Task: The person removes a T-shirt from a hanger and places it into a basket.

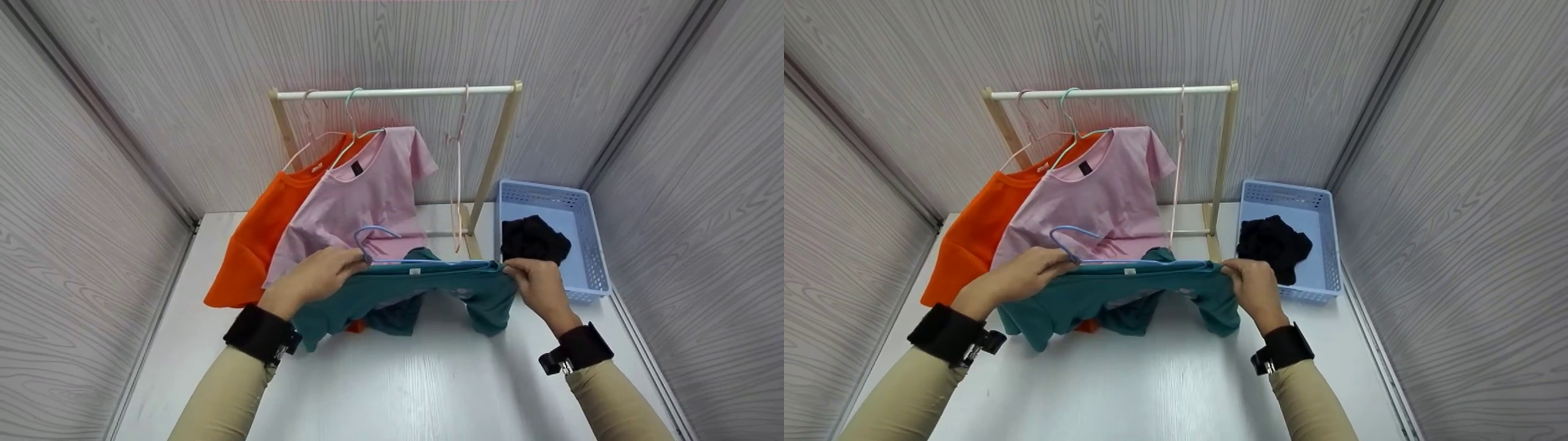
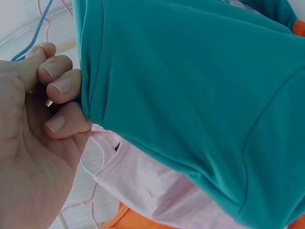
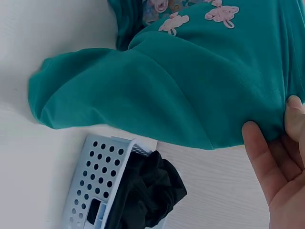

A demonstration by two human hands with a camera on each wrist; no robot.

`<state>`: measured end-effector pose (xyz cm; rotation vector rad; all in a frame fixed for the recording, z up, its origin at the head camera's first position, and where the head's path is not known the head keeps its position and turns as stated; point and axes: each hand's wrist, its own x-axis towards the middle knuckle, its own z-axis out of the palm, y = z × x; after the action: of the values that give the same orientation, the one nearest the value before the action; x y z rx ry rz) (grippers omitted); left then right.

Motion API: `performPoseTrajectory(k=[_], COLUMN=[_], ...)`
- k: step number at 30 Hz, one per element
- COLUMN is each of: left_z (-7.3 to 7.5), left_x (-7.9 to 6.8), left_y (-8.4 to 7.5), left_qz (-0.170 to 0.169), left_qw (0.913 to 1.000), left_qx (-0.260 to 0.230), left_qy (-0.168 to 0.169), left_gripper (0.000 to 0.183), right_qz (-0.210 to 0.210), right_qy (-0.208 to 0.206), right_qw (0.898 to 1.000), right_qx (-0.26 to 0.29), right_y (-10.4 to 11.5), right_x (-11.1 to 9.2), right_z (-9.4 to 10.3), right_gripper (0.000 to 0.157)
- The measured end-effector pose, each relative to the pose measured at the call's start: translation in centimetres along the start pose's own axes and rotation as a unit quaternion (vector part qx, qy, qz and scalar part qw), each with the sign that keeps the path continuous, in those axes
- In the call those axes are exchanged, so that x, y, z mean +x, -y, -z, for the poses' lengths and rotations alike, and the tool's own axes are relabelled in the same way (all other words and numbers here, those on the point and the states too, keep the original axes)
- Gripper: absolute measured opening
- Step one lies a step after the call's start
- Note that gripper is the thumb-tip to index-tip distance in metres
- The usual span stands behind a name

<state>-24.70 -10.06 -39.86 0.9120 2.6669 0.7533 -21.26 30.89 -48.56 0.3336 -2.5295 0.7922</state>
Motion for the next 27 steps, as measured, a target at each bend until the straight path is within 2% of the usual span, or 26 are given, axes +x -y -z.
performPoseTrajectory(k=[4, 8, 11, 14, 17, 19, 24, 27], left_z=[0.0, -0.1, -0.2, -0.1, 0.1, 0.2, 0.0, -0.3], left_x=[-0.3, -0.2, 0.1, 0.5, 1.2, 1.8, 3.4, 4.3], left_y=[0.1, -0.3, -0.8, -1.4, -2.1, -2.6, -4.0, -4.8], left_qz=[0.001, 0.0, 0.0, 0.005, 0.002, -0.004, -0.036, -0.047], left_qw=[1.0, 0.9998, 0.9998, 0.9998, 1.0, 1.0, 0.9992, 0.9985], left_qx=[-0.006, -0.019, -0.02, -0.019, -0.007, 0.002, 0.011, 0.015], left_qy=[-0.006, 0.001, 0.004, 0.003, 0.002, 0.003, 0.015, 0.023], left_gripper=[0.017, 0.018, 0.02, 0.022, 0.023, 0.024, 0.024, 0.023], right_qz=[-0.014, -0.013, -0.017, -0.044, -0.078, -0.086, -0.067, -0.054], right_qy=[0.009, 0.044, 0.075, 0.111, 0.144, 0.156, 0.157, 0.16], right_qw=[1.0, 0.999, 0.996, 0.987, 0.972, 0.968, 0.97, 0.966], right_qx=[0.001, 0.016, 0.049, 0.111, 0.165, 0.178, 0.176, 0.193], right_y=[-0.1, 0.4, 1.2, 2.3, 3.6, 4.3, 6.3, 7.4], right_x=[0.0, -0.1, -0.2, -0.2, -0.2, -0.1, -0.1, -0.1], right_z=[-0.6, -1.3, -2.1, -2.9, -4.0, -4.9, -7.0, -7.9], right_gripper=[0.009, 0.009, 0.012, 0.016, 0.017, 0.017, 0.017, 0.016])
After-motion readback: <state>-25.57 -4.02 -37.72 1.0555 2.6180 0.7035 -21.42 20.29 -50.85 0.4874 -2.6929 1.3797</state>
